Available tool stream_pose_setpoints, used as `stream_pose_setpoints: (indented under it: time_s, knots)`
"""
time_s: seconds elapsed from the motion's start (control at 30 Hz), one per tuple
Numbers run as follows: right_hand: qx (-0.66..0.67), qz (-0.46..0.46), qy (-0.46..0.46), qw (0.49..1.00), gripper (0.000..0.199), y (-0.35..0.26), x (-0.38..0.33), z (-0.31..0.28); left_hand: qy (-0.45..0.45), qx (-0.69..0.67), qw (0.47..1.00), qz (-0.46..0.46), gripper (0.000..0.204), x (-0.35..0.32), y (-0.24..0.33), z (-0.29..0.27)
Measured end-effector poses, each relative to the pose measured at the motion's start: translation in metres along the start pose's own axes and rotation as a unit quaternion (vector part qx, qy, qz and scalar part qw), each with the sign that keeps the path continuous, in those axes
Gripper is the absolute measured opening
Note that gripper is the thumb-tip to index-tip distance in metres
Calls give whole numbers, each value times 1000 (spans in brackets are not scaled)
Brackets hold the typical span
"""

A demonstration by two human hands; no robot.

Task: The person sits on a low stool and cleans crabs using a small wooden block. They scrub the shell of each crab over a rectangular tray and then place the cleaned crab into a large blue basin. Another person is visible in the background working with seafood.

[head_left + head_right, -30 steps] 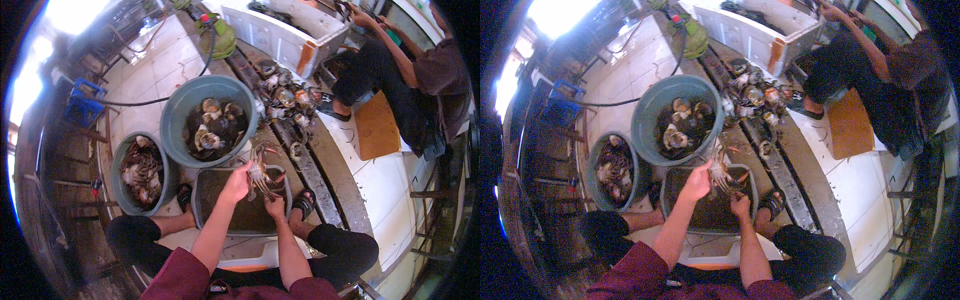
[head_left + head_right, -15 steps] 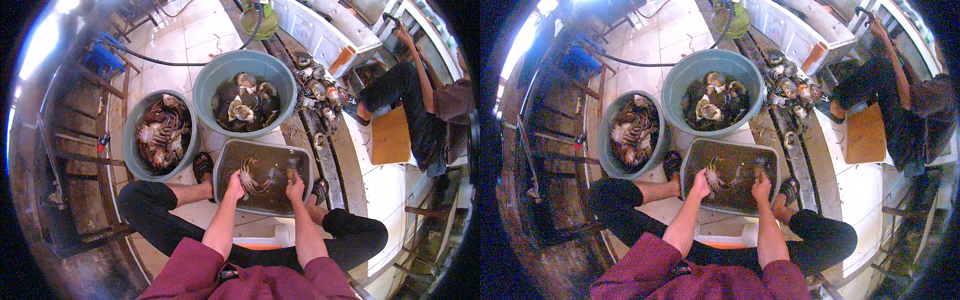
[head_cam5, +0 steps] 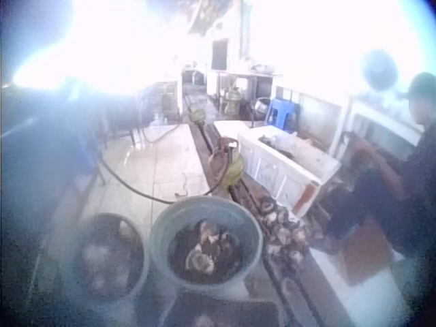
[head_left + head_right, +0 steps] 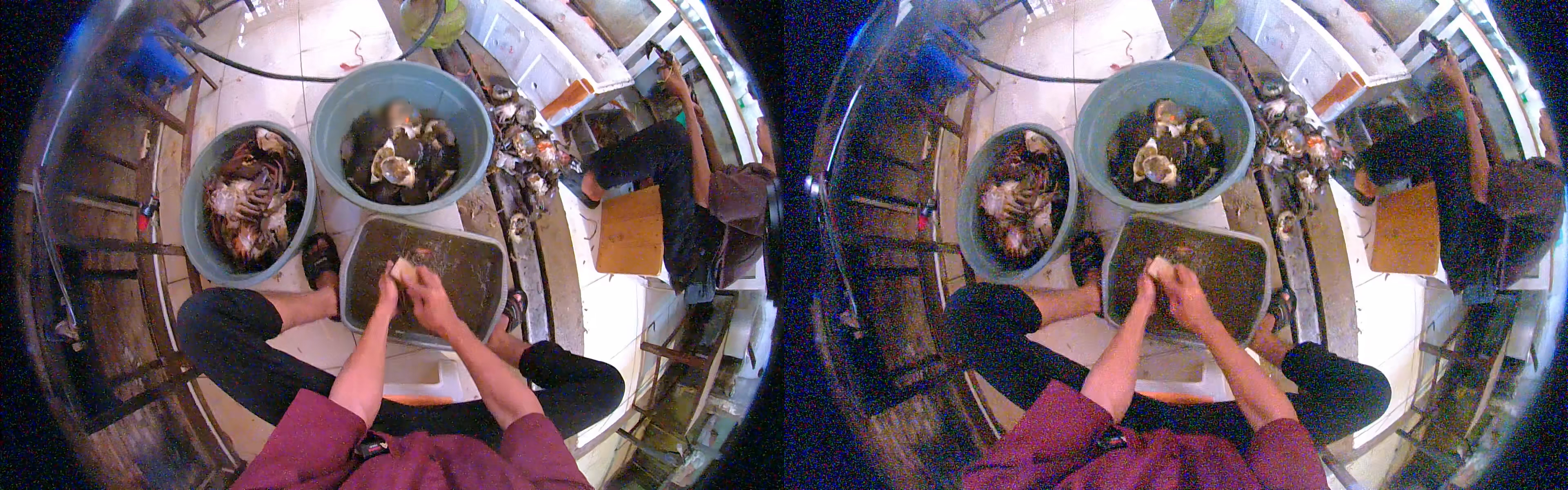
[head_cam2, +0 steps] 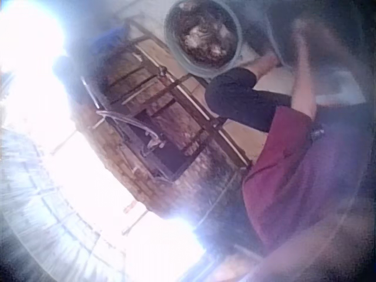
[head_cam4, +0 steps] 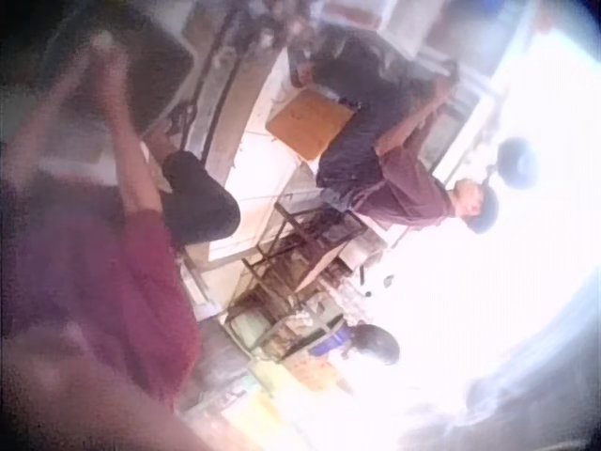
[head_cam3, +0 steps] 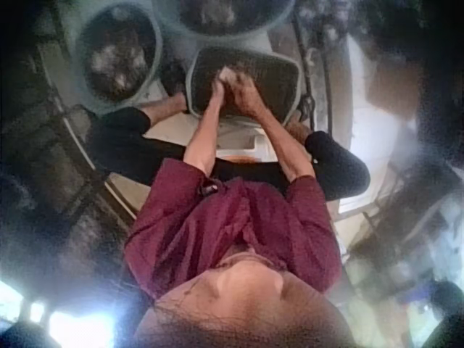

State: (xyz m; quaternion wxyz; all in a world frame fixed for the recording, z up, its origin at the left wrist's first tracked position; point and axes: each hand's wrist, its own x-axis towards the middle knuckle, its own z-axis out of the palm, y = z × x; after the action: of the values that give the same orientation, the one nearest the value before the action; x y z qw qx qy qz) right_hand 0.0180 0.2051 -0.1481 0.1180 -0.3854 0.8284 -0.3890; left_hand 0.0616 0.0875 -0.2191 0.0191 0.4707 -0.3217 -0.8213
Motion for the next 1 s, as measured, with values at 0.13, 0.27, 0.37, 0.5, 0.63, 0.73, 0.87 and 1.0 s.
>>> stream_pose_setpoints:
  time_s: [0.13, 0.27, 0.37, 0.5, 0.63, 0.73, 0.87, 1.0]
  knots:
    - [-16, 9, 21, 1000, 43, -24, 23, -4, 9, -50, 999, 2, 59, 31, -2, -32]
    - [-22, 45, -12, 999, 44, -23, 31, -16, 115, 54, 990, 67, 53, 22, 1, -20]
    - [20, -6, 29, 999, 44, -23, 29, -14, 53, 53, 990, 121, 62, 12, 13, 6]
    - [-17, 10, 29, 999, 40, -27, 26, -27, 106, -7, 984, 143, 52, 35, 1, -22]
    - [-11, -4, 96, 995, 38, -28, 35, -22, 97, 19, 983, 157, 50, 24, 8, 7]
    - [-32, 43, 22, 998, 42, -24, 21, -43, 48, -5, 988, 146, 54, 15, 16, 4]
    - [21, -13, 42, 999, 44, -32, 40, -43, 50, 72, 989, 120, 59, 1, 29, 20]
    - [-26, 26, 37, 999, 48, -13, 34, -71, -29, 50, 997, 55, 62, -18, 66, 32]
